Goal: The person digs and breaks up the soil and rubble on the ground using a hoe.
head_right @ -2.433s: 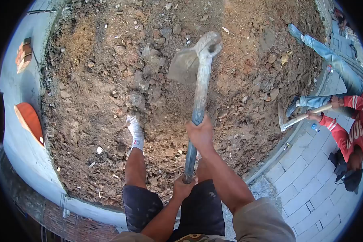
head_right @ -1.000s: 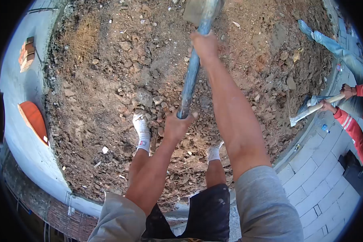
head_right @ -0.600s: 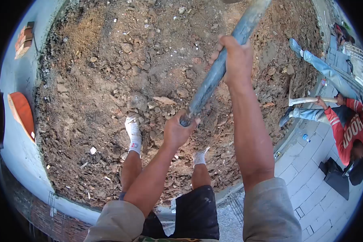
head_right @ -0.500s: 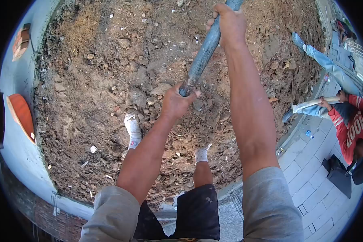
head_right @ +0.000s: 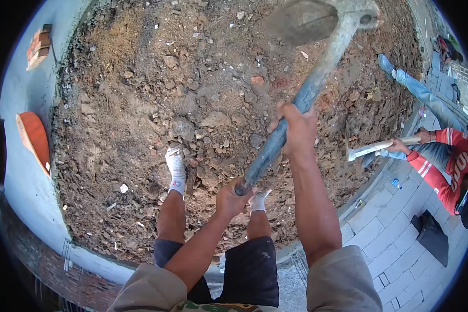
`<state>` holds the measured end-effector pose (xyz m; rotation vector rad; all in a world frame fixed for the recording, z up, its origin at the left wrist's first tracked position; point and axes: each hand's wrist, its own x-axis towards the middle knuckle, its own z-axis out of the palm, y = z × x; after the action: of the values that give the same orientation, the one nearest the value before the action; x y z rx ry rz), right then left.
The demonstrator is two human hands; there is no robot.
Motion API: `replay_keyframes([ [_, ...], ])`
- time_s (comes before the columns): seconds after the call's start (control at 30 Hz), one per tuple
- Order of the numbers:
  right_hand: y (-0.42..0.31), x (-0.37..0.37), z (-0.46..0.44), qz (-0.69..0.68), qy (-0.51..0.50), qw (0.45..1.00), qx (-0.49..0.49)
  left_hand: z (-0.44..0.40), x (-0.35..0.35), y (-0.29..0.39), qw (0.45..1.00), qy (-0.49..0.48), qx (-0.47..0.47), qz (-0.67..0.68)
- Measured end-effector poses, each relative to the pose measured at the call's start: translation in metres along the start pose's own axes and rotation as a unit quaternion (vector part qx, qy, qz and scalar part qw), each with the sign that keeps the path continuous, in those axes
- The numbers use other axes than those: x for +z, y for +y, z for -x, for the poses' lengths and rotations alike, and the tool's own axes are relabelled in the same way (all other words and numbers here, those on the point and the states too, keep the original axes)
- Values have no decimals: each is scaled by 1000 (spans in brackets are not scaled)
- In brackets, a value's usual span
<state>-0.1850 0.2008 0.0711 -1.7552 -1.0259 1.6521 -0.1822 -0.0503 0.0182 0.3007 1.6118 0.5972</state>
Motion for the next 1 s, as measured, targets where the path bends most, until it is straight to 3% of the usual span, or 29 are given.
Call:
replay_keyframes([
  [0.03, -16, 18, -24, 21, -7, 1000, -21, -35, -16, 26, 998, 24, 39, -37],
  [0.07, -20, 33, -54, 1, -30, 999, -35, -68, -33, 41, 1000, -12, 11, 17],
  [0.13, 4, 62, -101, -2, -33, 996, -79, -98, -48, 26, 996, 22, 18, 87],
  [0.17, 28, 71, -98, 21, -21, 999, -37, -105, -54, 16, 991, 46, 24, 120],
  [0.23, 103, 75, -67, 83, -28, 992, 95, -48, -44, -41, 995, 4, -90, 48],
  [0.27, 155, 63, -39, 136, -11, 974, 183, 2, -22, -63, 985, 17, -140, 95],
  [0.3, 160, 53, -15, 102, -4, 978, 183, 25, -9, -87, 972, 37, -182, 141],
  [0.33, 142, 42, 10, 120, 7, 973, 195, 61, -13, -66, 987, 52, -139, 54],
  [0.4, 108, 19, 69, 105, 2, 965, 239, 119, -11, -27, 975, -29, -214, 60],
  [0.43, 97, 3, 75, 95, -7, 972, 217, 148, 5, -40, 980, -17, -178, 92],
  [0.47, 82, 11, 55, 83, -14, 982, 171, 128, 26, -71, 988, 17, -96, 123],
  [0.53, 47, 14, 68, 65, -14, 990, 126, 95, 22, -65, 992, 41, -39, 109],
  [0.6, 15, 34, 33, 17, -22, 998, 60, 36, -19, -5, 998, 25, -49, 33],
  [0.67, -2, 61, -16, -7, -64, 998, -12, -30, -37, 9, 994, 52, 34, 95],
  [0.73, 14, 78, -61, 28, -66, 997, -17, -51, -50, 16, 995, 50, 15, 85],
  [0.77, 31, 79, -66, 51, -62, 997, 23, -56, -52, 20, 995, 51, 11, 80],
  [0.87, 152, 43, -19, 176, -45, 967, 178, 17, 2, -50, 980, 42, -148, 122],
  [0.93, 169, 15, 29, 143, -38, 958, 248, 86, 29, -72, 970, 74, -203, 113],
  [1.0, 141, -6, 72, 145, -11, 953, 265, 134, 29, -66, 962, -37, -234, 137],
])
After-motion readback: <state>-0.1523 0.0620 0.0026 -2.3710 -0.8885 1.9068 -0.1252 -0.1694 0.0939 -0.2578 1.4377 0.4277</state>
